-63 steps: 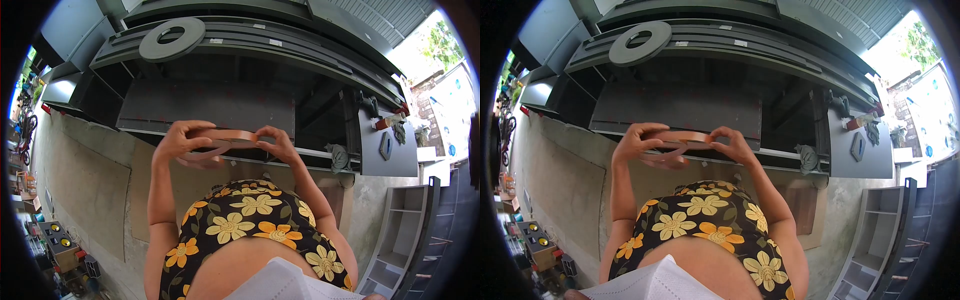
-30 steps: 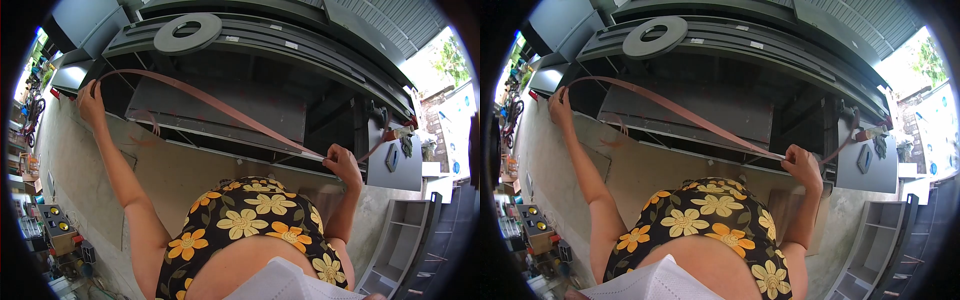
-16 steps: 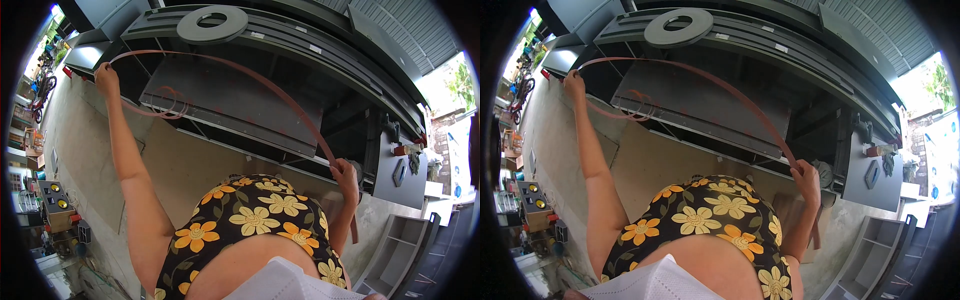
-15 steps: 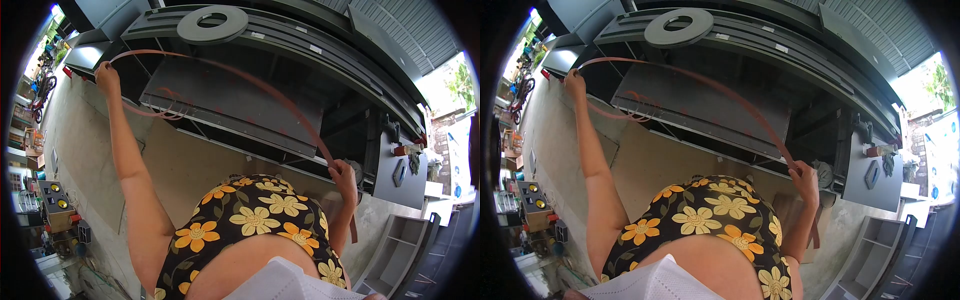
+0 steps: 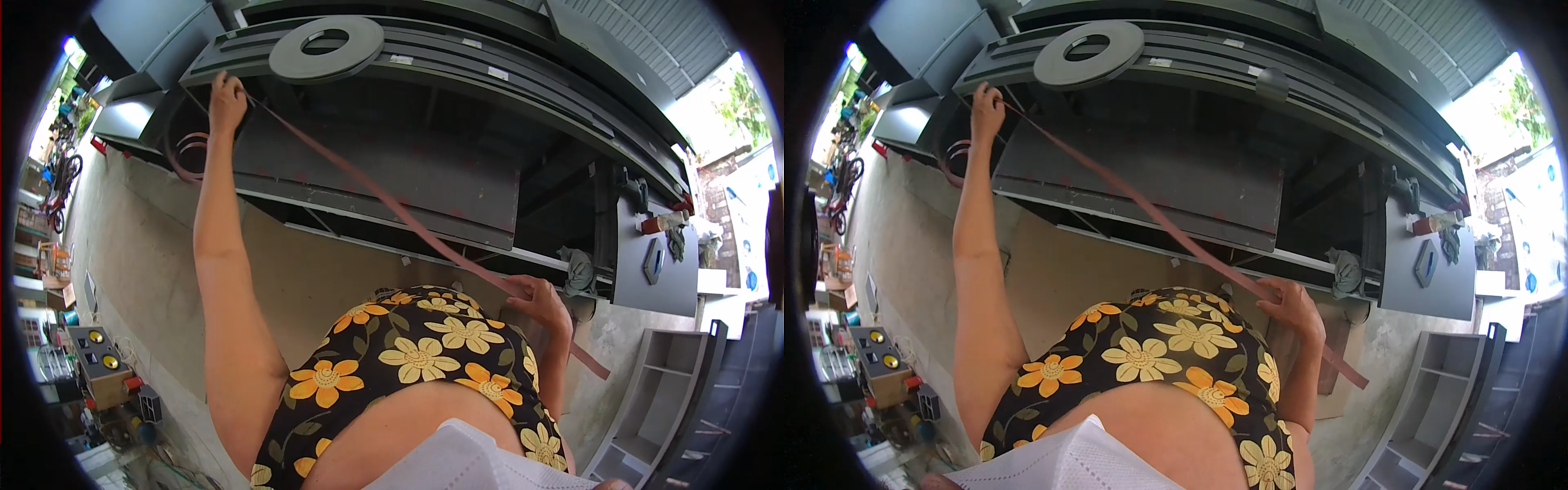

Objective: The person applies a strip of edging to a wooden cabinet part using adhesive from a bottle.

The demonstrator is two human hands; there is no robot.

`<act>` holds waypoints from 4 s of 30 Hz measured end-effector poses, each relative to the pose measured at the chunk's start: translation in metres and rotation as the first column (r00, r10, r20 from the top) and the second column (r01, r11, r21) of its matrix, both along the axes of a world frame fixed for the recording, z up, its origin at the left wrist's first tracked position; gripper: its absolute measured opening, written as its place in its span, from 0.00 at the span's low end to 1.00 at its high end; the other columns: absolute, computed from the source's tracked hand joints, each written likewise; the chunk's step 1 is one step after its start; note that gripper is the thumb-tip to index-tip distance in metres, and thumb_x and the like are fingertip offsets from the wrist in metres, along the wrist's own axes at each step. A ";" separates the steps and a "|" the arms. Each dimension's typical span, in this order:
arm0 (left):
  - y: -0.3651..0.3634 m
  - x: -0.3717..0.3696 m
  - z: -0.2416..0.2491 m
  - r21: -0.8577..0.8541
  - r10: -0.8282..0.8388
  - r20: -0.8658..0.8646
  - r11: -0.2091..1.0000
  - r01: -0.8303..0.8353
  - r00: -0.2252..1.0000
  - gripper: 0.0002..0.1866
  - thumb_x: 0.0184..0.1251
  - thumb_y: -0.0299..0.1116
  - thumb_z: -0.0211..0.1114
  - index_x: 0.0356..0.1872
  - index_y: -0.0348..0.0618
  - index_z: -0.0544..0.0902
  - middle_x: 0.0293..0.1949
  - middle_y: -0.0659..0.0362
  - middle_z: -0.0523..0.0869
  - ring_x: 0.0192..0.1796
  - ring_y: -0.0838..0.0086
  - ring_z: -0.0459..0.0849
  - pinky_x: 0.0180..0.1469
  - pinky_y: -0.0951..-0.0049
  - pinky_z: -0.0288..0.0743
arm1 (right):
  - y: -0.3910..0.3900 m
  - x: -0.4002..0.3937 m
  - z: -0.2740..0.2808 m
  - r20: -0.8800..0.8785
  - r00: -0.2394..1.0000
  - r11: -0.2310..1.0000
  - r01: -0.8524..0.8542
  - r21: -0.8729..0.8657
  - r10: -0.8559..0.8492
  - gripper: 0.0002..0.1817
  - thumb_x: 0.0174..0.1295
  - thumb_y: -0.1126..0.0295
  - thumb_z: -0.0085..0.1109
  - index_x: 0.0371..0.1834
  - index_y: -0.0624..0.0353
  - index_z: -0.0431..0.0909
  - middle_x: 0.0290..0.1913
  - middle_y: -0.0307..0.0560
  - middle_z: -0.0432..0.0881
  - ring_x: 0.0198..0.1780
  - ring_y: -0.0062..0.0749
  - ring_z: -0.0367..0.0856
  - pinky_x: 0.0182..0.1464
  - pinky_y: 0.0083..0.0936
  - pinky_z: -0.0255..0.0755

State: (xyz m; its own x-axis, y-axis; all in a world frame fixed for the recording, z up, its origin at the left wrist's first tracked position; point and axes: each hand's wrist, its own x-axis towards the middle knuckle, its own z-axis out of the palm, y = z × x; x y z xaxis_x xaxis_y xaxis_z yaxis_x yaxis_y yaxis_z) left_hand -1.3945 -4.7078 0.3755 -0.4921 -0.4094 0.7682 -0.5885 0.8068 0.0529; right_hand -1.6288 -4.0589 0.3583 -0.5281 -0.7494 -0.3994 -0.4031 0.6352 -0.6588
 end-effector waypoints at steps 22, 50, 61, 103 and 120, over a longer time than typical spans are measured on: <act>0.041 -0.031 -0.230 0.753 -0.036 0.148 0.652 -0.089 0.988 0.37 0.51 0.31 0.66 0.65 0.40 0.62 0.62 0.38 0.66 0.66 0.47 0.63 0.65 0.59 0.59 | -0.017 0.003 -0.028 -0.232 0.973 1.000 0.011 -0.021 -0.015 0.21 0.46 0.65 0.58 0.48 0.53 0.79 0.39 0.54 0.82 0.43 0.49 0.80 0.45 0.38 0.73; 0.379 -0.148 -0.171 0.323 0.246 -0.565 -0.812 0.486 0.788 0.26 0.68 0.53 0.51 0.56 0.42 0.69 0.49 0.57 0.80 0.29 0.79 0.78 0.31 0.79 0.72 | -0.126 -0.025 -0.060 -0.350 0.937 0.987 -0.059 -0.147 0.004 0.10 0.49 0.65 0.52 0.27 0.59 0.77 0.29 0.58 0.80 0.36 0.56 0.78 0.39 0.45 0.71; 0.309 -0.161 -0.152 0.268 0.547 -0.748 -0.270 0.925 0.376 0.11 0.65 0.32 0.59 0.47 0.45 0.77 0.44 0.58 0.84 0.28 0.81 0.75 0.31 0.78 0.69 | -0.102 -0.058 -0.004 -0.296 0.941 0.937 -0.244 -0.251 0.166 0.22 0.52 0.66 0.56 0.53 0.57 0.76 0.36 0.56 0.82 0.39 0.51 0.81 0.43 0.39 0.73; 0.414 -0.145 -0.214 0.432 0.790 -0.536 -0.045 0.901 0.297 0.10 0.66 0.36 0.60 0.42 0.42 0.78 0.44 0.57 0.84 0.34 0.77 0.80 0.36 0.76 0.73 | 0.213 -0.428 -0.086 -0.034 -0.041 0.012 0.458 -0.889 -0.999 0.28 0.50 0.67 0.68 0.53 0.64 0.68 0.41 0.47 0.74 0.34 0.28 0.75 0.35 0.22 0.72; 0.468 -0.163 -0.202 0.259 0.870 -0.441 -0.110 0.960 0.218 0.08 0.68 0.29 0.54 0.39 0.32 0.75 0.45 0.48 0.82 0.40 0.69 0.82 0.45 0.71 0.77 | 0.038 -0.151 -0.060 0.126 0.934 0.825 -0.224 -0.519 0.333 0.34 0.50 0.73 0.65 0.63 0.50 0.65 0.43 0.50 0.77 0.32 0.33 0.81 0.36 0.27 0.75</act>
State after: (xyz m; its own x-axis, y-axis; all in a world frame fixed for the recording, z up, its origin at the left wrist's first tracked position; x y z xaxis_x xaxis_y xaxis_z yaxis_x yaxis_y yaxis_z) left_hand -1.5573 -4.2397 0.1736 -0.3645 -0.7522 -0.5490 0.6551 -0.6261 0.4229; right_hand -1.7796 -4.0212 0.2978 -0.2148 -0.9765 -0.0157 -0.3366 0.0892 -0.9374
